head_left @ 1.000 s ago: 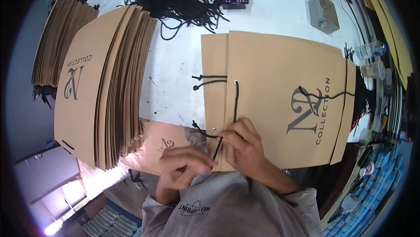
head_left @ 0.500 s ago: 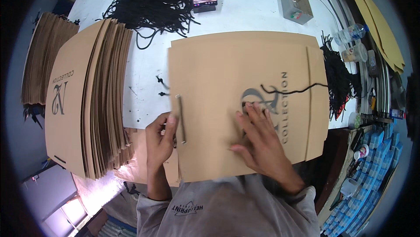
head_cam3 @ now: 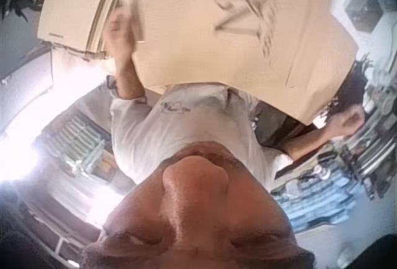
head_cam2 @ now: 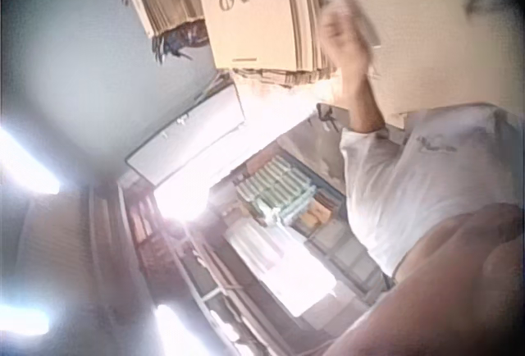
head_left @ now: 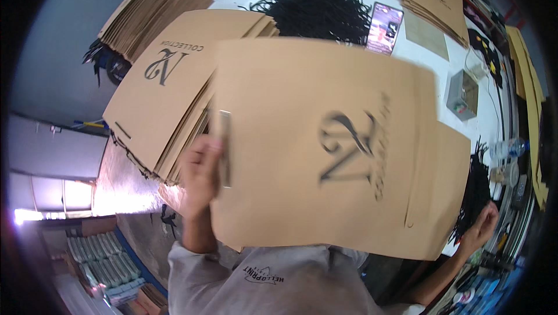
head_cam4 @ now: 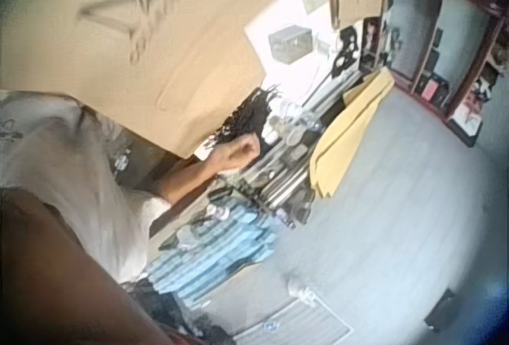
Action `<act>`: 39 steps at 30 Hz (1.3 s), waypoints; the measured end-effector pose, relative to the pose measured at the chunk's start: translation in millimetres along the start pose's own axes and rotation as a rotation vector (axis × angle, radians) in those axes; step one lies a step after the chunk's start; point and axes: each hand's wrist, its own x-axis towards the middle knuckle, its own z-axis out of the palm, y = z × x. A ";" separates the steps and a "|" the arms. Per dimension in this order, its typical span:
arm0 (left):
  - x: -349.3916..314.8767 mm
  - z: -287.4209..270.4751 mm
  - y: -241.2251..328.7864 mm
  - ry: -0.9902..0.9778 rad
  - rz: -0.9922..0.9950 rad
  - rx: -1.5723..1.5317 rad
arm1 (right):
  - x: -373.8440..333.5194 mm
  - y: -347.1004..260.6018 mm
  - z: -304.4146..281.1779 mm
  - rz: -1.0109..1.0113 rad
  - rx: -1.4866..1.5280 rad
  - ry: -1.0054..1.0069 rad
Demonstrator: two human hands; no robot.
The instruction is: The person threads black cords through pre-punched holes in flat-packed paper bags, ties knots, and stacks the finished bags. They handle multiple bags sequentially, pulling cords through holes and securing them by hand.
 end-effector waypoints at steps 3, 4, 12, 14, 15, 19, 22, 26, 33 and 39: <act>-7.4 -67.3 54.5 0.227 0.298 0.211 | -4.9 22.7 8.4 0.019 0.143 0.084; -18.0 -85.1 73.7 0.386 0.358 0.296 | -7.8 28.1 19.6 0.017 0.178 0.088; -8.4 -138.0 184.0 1.056 0.914 0.557 | -21.6 -20.8 58.0 0.020 0.310 0.038; 4.9 -212.6 182.0 1.085 1.050 0.954 | -18.4 -17.9 55.2 0.031 0.327 0.029; 7.9 -236.0 179.7 1.099 1.120 1.160 | -17.2 -10.9 50.4 0.018 0.300 0.026; 30.4 -194.9 127.1 0.548 1.311 1.487 | -19.6 44.4 17.8 0.017 0.258 0.048; 24.9 -196.1 81.4 0.360 0.803 1.507 | -23.6 58.0 -2.7 0.080 0.265 0.028; 1.3 -228.1 42.0 0.389 0.744 1.587 | -28.6 93.4 -14.2 0.118 0.283 -0.022; -23.1 -235.4 48.5 0.611 0.897 1.557 | -26.2 63.9 -24.7 0.128 0.282 0.013; 20.0 -219.6 22.5 0.433 0.768 1.519 | -10.7 65.3 8.0 0.186 0.490 -0.039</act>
